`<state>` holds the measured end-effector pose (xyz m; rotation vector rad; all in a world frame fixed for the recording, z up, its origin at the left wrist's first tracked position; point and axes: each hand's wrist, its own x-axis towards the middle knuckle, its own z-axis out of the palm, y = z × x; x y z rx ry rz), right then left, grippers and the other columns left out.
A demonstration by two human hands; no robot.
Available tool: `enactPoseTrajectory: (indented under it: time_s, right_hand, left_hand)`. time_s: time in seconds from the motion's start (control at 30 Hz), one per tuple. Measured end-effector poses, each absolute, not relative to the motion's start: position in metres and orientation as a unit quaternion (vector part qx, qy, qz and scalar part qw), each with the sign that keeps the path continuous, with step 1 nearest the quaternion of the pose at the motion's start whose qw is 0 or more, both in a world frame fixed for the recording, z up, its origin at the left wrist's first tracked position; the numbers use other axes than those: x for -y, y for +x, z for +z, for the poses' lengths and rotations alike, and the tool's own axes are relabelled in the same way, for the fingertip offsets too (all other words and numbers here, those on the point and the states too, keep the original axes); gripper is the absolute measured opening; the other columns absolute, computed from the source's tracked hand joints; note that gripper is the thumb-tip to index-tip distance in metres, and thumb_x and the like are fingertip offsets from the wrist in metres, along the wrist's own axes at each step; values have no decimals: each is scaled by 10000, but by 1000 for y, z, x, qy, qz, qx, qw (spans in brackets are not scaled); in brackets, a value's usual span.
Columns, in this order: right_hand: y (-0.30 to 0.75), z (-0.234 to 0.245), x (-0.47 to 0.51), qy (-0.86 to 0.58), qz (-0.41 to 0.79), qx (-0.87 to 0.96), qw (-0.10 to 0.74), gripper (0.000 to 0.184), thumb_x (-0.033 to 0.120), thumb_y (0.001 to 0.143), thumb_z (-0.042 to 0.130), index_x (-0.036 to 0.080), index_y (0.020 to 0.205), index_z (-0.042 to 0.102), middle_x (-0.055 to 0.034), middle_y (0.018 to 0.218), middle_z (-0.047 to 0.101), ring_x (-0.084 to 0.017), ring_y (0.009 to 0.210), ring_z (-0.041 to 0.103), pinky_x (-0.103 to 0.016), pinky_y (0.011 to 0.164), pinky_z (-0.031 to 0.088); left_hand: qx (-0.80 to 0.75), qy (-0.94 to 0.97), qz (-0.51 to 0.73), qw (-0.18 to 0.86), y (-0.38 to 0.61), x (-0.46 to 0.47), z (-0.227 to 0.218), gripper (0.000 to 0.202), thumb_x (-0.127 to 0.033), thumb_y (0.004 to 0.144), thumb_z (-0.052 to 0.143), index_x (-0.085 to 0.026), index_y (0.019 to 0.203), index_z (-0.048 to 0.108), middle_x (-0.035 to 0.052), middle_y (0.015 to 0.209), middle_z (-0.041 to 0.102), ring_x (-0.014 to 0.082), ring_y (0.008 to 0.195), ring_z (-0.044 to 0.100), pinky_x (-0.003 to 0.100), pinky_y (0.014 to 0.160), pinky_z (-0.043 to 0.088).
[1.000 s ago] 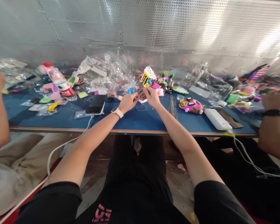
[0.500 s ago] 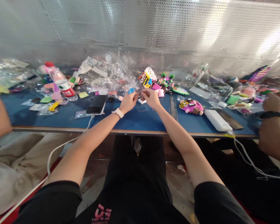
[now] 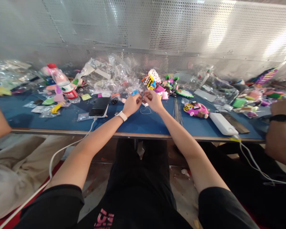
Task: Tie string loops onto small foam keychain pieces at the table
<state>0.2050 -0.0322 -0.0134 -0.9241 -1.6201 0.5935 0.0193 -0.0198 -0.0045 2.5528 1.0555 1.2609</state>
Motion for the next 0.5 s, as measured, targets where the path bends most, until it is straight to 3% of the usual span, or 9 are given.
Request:
enactPoseTrajectory:
  time_s: [0.17, 0.33, 0.5]
  right_hand:
    - [204, -13, 32, -400, 281, 663, 566, 427, 636, 926, 720, 236, 997, 590, -29, 802, 716, -182, 729, 743, -355, 740, 667]
    - [203, -13, 32, -393, 281, 666, 568, 407, 630, 969, 677, 236, 1029, 592, -60, 914, 762, -175, 734, 744, -357, 737, 668]
    - [204, -12, 36, -396, 238, 701, 543, 386, 621, 1011, 621, 240, 1070, 608, -67, 940, 766, -186, 772, 741, -379, 799, 658]
  left_hand:
    - [-349, 828, 435, 69, 20, 23, -1, 114, -220, 996, 621, -207, 894, 670, 35, 722, 677, 203, 680, 638, 327, 709, 478]
    - [-352, 805, 461, 122, 21, 24, 1, 153, -206, 959, 628, -205, 806, 627, 19, 688, 661, 177, 651, 613, 310, 685, 469]
    - [-360, 765, 473, 246, 23, 19, -2, 221, -232, 923, 630, -199, 706, 618, 8, 615, 652, 146, 579, 598, 275, 595, 458]
